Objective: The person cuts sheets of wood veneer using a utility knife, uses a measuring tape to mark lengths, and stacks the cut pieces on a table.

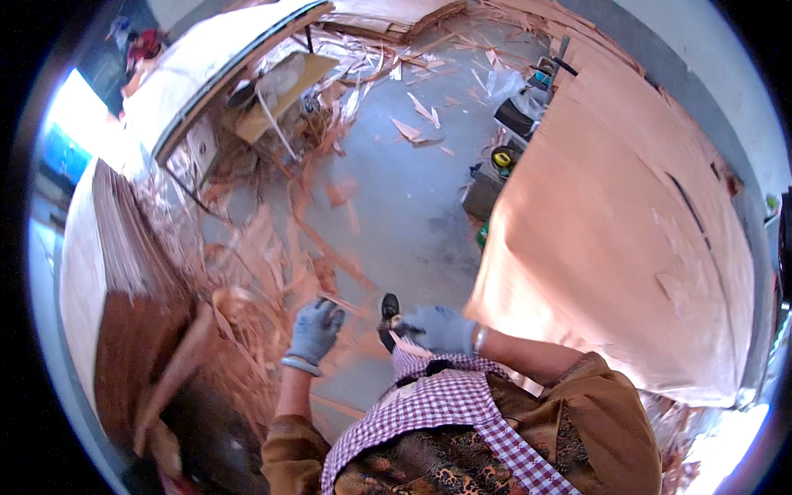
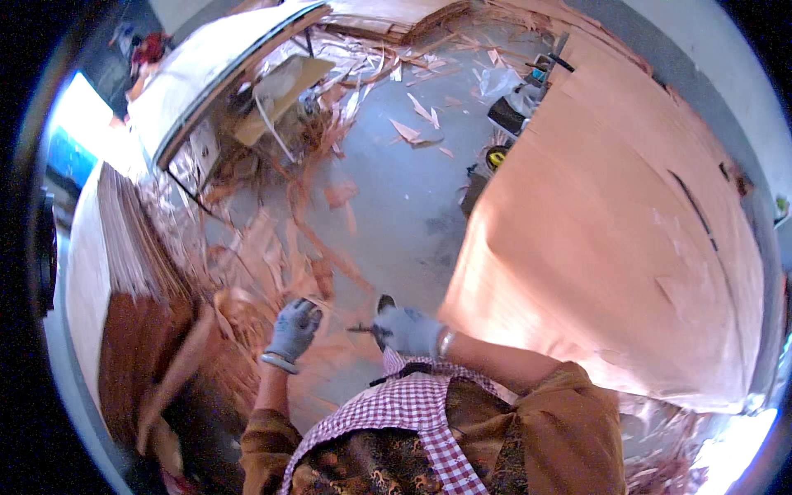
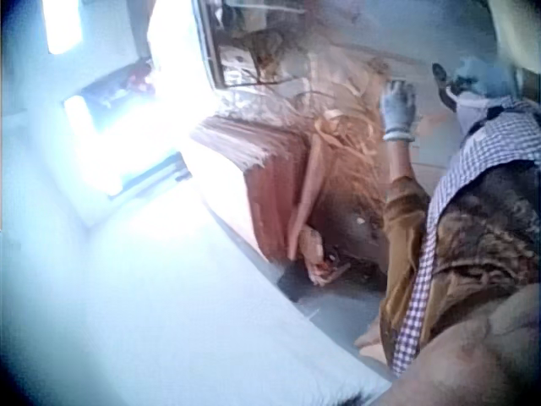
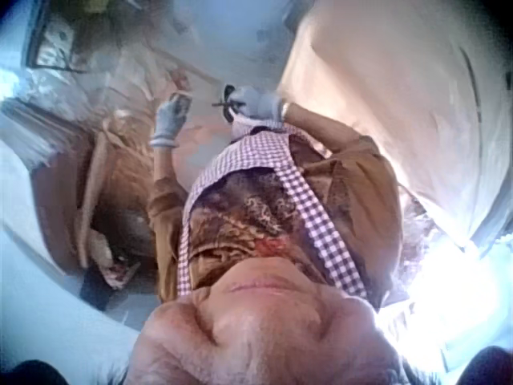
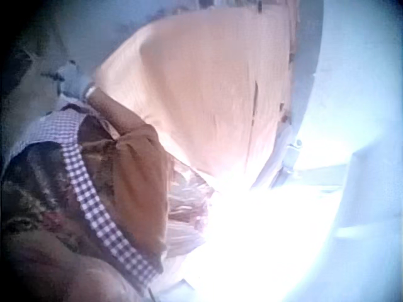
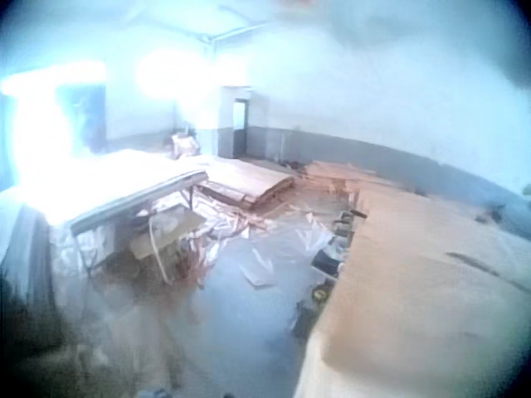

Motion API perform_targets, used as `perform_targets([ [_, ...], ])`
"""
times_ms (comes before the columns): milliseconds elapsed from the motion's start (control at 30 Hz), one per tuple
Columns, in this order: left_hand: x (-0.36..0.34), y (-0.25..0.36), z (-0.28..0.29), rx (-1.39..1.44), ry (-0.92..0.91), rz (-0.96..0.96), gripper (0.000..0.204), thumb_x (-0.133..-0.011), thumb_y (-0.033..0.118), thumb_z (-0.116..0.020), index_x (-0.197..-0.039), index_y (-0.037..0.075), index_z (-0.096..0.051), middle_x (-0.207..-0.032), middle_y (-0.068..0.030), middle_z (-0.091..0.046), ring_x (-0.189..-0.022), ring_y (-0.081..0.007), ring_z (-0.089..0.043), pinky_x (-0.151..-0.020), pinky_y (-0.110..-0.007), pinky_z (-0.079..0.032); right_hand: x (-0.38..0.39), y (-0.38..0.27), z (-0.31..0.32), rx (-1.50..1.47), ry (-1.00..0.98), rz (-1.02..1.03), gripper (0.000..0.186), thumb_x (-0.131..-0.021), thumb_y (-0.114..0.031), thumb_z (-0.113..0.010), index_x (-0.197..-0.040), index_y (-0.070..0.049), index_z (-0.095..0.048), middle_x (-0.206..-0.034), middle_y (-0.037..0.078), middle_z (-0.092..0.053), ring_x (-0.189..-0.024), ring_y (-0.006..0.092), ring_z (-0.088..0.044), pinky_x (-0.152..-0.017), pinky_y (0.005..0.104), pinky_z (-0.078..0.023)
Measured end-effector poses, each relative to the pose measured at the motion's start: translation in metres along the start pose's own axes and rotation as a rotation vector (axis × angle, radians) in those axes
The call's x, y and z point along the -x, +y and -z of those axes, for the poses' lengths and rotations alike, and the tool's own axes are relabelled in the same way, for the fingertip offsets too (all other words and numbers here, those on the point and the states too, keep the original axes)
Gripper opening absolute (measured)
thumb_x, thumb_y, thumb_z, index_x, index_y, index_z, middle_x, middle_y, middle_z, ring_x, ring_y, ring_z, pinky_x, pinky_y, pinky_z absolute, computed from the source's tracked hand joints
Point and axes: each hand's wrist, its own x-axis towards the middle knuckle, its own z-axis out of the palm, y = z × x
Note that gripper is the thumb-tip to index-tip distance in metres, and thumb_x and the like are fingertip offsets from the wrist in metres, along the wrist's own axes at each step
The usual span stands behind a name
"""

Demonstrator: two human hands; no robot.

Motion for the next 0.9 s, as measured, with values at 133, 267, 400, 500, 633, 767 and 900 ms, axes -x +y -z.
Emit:
perform_targets([
  [133, -0.063, -0.057, 0.027, 0.077, -0.052, -0.082, 0.026, -0.083, 0.019, -0.061, -0.104, 0.004, -0.063, -0.105, -0.0164, -0.063, -0.097, -0.036, -0.059, -0.085, -0.042, -0.047, -0.056, -0.033, 0.051, -0.54, -0.006, 0.261, 0.037, -0.091, -0.024, -0.055, -0.124, -0.009, -0.055, -0.105, 0.015, -0.062, -0.09, 0.024, -0.061, -0.081, 0.0347, -0.047],
  [267, -0.027, -0.214, 0.009, -0.083, -0.305, 0.24, 0.029, -0.083, 0.028, -0.058, -0.102, 0.007, -0.064, -0.1, -0.0206, -0.064, -0.093, -0.0381, -0.06, -0.08, -0.046, -0.048, -0.099, -0.023, 0.137, -0.428, 0.399, 0.136, 0.034, -0.09, -0.018, -0.058, -0.119, -0.003, -0.056, -0.112, 0.01, -0.061, -0.093, 0.0228, -0.06, -0.085, 0.0331, -0.048],
  [400, 0.034, -0.306, 0.004, -0.346, -0.737, 0.573, 0.034, -0.092, 0.035, -0.049, -0.104, 0.008, -0.066, -0.097, -0.022, -0.065, -0.092, -0.0366, -0.063, -0.081, -0.043, -0.049, -0.108, 0.065, 0.201, -0.749, 0.718, -0.165, 0.035, -0.087, -0.023, -0.063, -0.116, -0.003, -0.058, -0.103, 0.006, -0.063, -0.084, 0.014, -0.059, -0.07, 0.026, -0.048],
  [500, 0.015, -0.322, 0.0, -0.21, -0.777, 0.589, 0.033, -0.091, 0.034, -0.051, -0.104, 0.006, -0.066, -0.096, -0.02, -0.066, -0.09, -0.0346, -0.063, -0.081, -0.042, -0.049, -0.118, 0.142, 0.254, -1.057, 1.066, -0.341, 0.029, -0.089, -0.025, -0.062, -0.112, -0.006, -0.061, -0.087, 0.001, -0.064, -0.069, 0.0074, -0.054, -0.055, 0.0204, -0.042],
  [633, -0.077, -0.334, -0.019, -0.033, -0.734, 0.438, 0.033, -0.091, 0.032, -0.054, -0.104, 0.004, -0.066, -0.094, -0.0173, -0.067, -0.088, -0.0321, -0.064, -0.08, -0.04, -0.049, -0.118, 0.284, 0.295, -0.885, 1.466, -0.675, 0.028, -0.091, -0.023, -0.058, -0.116, -0.012, -0.059, -0.086, -0.002, -0.063, -0.056, 0.0066, -0.049, -0.049, 0.0204, -0.04],
  [767, -0.161, -0.356, -0.023, 0.084, -0.695, 0.311, 0.032, -0.09, 0.031, -0.056, -0.104, 0.003, -0.065, -0.093, -0.0146, -0.068, -0.086, -0.0295, -0.064, -0.079, -0.038, -0.049, -0.112, 0.354, 0.306, -0.734, 1.771, -0.656, 0.03, -0.092, -0.019, -0.058, -0.121, -0.014, -0.056, -0.083, -0.004, -0.06, -0.054, 0.0065, -0.048, -0.046, 0.0215, -0.04],
  [900, -0.215, -0.426, -0.002, 0.313, -0.696, 0.575, 0.033, -0.09, 0.031, -0.057, -0.105, 0.003, -0.066, -0.096, -0.0126, -0.069, -0.088, -0.0261, -0.065, -0.08, -0.037, -0.049, -0.152, 0.332, 0.32, -0.976, 2.031, -0.397, 0.02, -0.089, -0.016, -0.062, -0.108, -0.01, -0.063, -0.082, 0.001, -0.061, -0.056, 0.0077, -0.05, -0.045, 0.0214, -0.04],
])
